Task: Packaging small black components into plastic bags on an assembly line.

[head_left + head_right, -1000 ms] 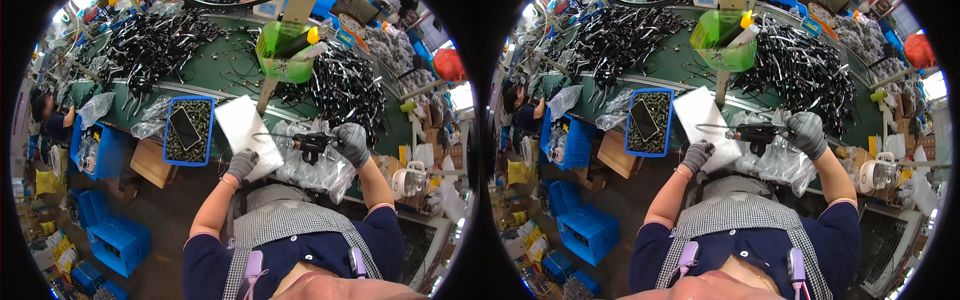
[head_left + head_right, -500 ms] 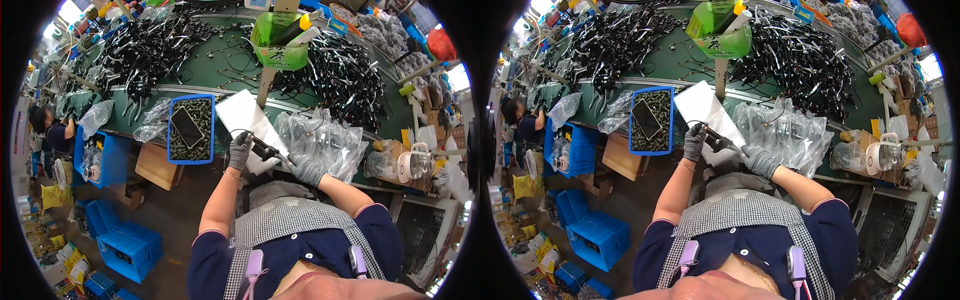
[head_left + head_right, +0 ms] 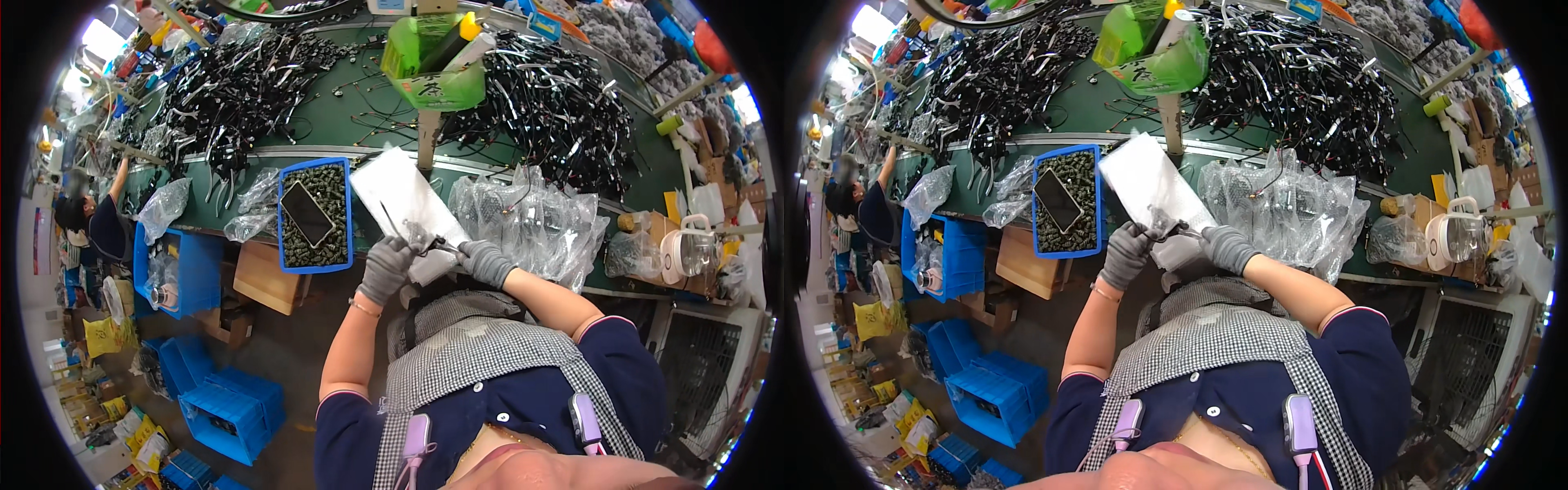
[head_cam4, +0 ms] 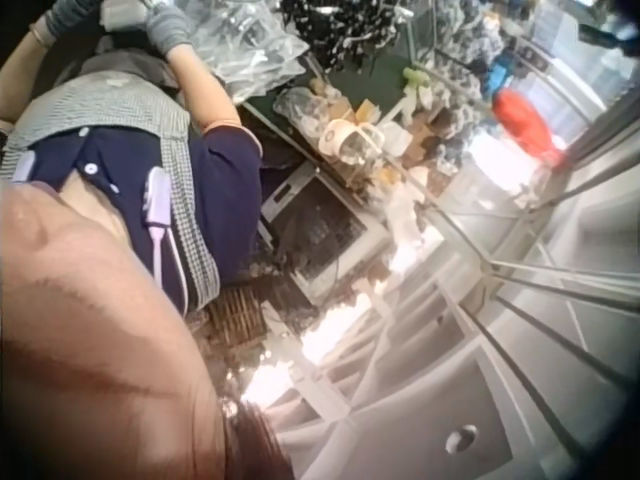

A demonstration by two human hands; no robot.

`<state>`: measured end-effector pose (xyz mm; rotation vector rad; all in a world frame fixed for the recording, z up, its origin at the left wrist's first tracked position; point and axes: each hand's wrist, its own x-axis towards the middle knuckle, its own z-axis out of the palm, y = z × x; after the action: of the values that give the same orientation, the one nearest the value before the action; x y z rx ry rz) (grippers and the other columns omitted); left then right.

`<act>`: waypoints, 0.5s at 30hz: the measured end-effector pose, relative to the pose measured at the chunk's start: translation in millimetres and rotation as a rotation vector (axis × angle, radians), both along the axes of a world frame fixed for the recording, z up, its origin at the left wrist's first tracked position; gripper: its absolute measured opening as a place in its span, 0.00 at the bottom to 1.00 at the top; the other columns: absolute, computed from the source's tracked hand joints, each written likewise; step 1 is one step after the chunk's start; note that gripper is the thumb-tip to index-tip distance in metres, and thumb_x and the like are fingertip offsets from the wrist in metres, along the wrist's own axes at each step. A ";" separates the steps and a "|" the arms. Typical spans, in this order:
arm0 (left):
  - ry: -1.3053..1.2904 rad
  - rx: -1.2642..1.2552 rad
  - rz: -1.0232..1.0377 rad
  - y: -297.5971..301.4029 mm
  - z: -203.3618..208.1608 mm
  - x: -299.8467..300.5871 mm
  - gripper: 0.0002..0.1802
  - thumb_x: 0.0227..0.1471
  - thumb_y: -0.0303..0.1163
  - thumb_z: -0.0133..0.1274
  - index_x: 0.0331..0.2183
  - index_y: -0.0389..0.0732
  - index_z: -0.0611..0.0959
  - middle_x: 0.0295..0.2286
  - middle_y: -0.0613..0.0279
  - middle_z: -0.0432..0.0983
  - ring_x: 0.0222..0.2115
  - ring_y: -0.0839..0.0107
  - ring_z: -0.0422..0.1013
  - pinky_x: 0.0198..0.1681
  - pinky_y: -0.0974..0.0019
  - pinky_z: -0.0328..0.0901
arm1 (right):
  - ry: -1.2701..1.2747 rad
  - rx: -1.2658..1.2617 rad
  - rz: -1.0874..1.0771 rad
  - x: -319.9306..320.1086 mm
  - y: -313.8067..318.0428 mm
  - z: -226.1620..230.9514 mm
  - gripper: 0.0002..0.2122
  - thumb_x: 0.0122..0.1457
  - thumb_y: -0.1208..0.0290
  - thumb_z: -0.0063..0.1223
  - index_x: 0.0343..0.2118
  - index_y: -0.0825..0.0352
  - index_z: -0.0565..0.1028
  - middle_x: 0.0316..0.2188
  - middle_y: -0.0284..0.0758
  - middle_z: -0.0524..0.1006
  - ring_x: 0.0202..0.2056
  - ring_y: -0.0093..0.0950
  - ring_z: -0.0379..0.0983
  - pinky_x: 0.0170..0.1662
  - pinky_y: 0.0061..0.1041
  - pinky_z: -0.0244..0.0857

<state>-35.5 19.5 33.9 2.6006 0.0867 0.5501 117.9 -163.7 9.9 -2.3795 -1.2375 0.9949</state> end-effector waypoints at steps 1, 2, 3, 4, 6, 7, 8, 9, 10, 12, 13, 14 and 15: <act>-0.008 0.031 -0.022 -2.3 12.1 -1.5 0.14 0.36 0.20 0.52 0.30 0.44 0.79 0.24 0.61 0.74 0.25 0.63 0.72 0.28 0.64 0.66 | 0.250 -0.028 -0.150 0.0 -1.0 14.2 0.13 0.56 0.64 0.43 0.26 0.70 0.73 0.22 0.41 0.76 0.23 0.34 0.74 0.22 0.32 0.68; -0.057 0.050 0.008 -3.4 14.1 -3.6 0.14 0.35 0.20 0.52 0.30 0.45 0.79 0.24 0.62 0.73 0.25 0.64 0.72 0.28 0.65 0.66 | 0.501 -0.051 -0.305 0.2 -2.4 27.9 0.14 0.56 0.63 0.43 0.26 0.70 0.73 0.22 0.39 0.76 0.22 0.31 0.74 0.20 0.30 0.68; -0.111 0.068 0.036 -4.9 16.6 -6.3 0.15 0.34 0.20 0.52 0.30 0.46 0.79 0.23 0.63 0.73 0.25 0.64 0.71 0.28 0.65 0.66 | 0.758 -0.034 -0.370 -1.5 -5.2 40.7 0.14 0.58 0.62 0.43 0.29 0.71 0.72 0.19 0.32 0.72 0.16 0.20 0.67 0.14 0.20 0.62; -0.171 0.079 0.049 -8.6 17.4 -2.9 0.16 0.34 0.20 0.52 0.30 0.47 0.79 0.23 0.64 0.73 0.25 0.64 0.71 0.28 0.66 0.66 | 1.192 -0.085 -0.528 -1.6 -10.1 38.0 0.13 0.58 0.63 0.42 0.30 0.71 0.71 0.17 0.30 0.70 0.15 0.18 0.64 0.13 0.18 0.60; -0.248 0.037 0.055 -15.1 19.1 7.1 0.23 0.30 0.18 0.53 0.33 0.51 0.78 0.25 0.65 0.73 0.25 0.65 0.70 0.28 0.65 0.66 | 2.079 -0.137 -0.800 -3.2 -20.3 29.1 0.12 0.59 0.65 0.41 0.32 0.70 0.70 0.15 0.26 0.66 0.12 0.14 0.59 0.10 0.14 0.55; -0.284 0.035 0.084 -16.8 15.2 12.5 0.22 0.31 0.18 0.53 0.34 0.50 0.78 0.24 0.66 0.73 0.25 0.65 0.70 0.28 0.65 0.66 | 2.182 -0.093 -0.870 -6.6 -23.3 37.4 0.11 0.60 0.66 0.40 0.33 0.70 0.69 0.14 0.25 0.64 0.11 0.13 0.56 0.10 0.13 0.53; -0.319 0.030 0.112 -19.9 10.7 19.2 0.22 0.31 0.18 0.53 0.34 0.50 0.77 0.24 0.66 0.73 0.25 0.65 0.70 0.27 0.65 0.66 | 2.286 -0.044 -0.940 -11.4 -28.7 48.1 0.10 0.60 0.67 0.40 0.34 0.70 0.68 0.13 0.24 0.62 0.10 0.12 0.54 0.09 0.12 0.51; -0.365 0.030 0.128 -24.9 11.1 27.3 0.20 0.32 0.19 0.54 0.32 0.49 0.78 0.23 0.66 0.71 0.25 0.64 0.69 0.29 0.64 0.64 | 2.395 0.007 -0.997 -13.9 -33.1 58.4 0.09 0.61 0.68 0.39 0.35 0.70 0.67 0.12 0.23 0.60 0.09 0.10 0.51 0.09 0.11 0.49; -0.383 0.059 0.126 -27.6 15.1 36.4 0.19 0.33 0.17 0.53 0.32 0.49 0.78 0.23 0.66 0.71 0.25 0.64 0.68 0.29 0.64 0.64 | 2.298 0.045 -1.010 -13.1 -39.5 63.6 0.09 0.61 0.68 0.39 0.35 0.69 0.67 0.12 0.22 0.60 0.09 0.11 0.52 0.09 0.11 0.50; -0.443 0.068 0.205 -32.8 9.3 53.1 0.20 0.33 0.16 0.53 0.32 0.49 0.77 0.23 0.65 0.70 0.26 0.64 0.68 0.29 0.63 0.64 | 2.103 0.111 -1.038 -10.7 -52.0 72.8 0.08 0.61 0.69 0.38 0.34 0.69 0.66 0.13 0.22 0.60 0.09 0.11 0.52 0.09 0.12 0.50; -0.426 0.099 0.200 -34.3 11.3 60.1 0.21 0.33 0.15 0.52 0.32 0.48 0.77 0.23 0.64 0.70 0.26 0.63 0.68 0.29 0.62 0.64 | 1.964 0.126 -1.082 -9.4 -56.0 83.1 0.08 0.60 0.69 0.39 0.35 0.69 0.66 0.12 0.21 0.59 0.09 0.11 0.51 0.09 0.12 0.50; -0.394 -0.002 0.176 -38.6 8.4 66.7 0.20 0.34 0.15 0.53 0.32 0.48 0.77 0.24 0.64 0.70 0.26 0.63 0.68 0.29 0.62 0.64 | 2.042 0.195 -1.135 -6.4 -62.2 82.4 0.07 0.60 0.70 0.39 0.36 0.69 0.66 0.12 0.21 0.58 0.09 0.11 0.51 0.09 0.12 0.50; -0.359 -0.100 0.157 -45.2 4.0 70.1 0.19 0.35 0.16 0.53 0.32 0.47 0.77 0.24 0.63 0.70 0.26 0.63 0.68 0.29 0.62 0.64 | 2.118 0.262 -1.182 -3.8 -70.2 81.0 0.07 0.60 0.70 0.39 0.36 0.69 0.66 0.12 0.21 0.58 0.09 0.11 0.50 0.09 0.12 0.50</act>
<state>34.5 -25.7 37.9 2.3708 0.1953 1.0318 114.1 -233.8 90.9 -0.4179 0.7012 1.5595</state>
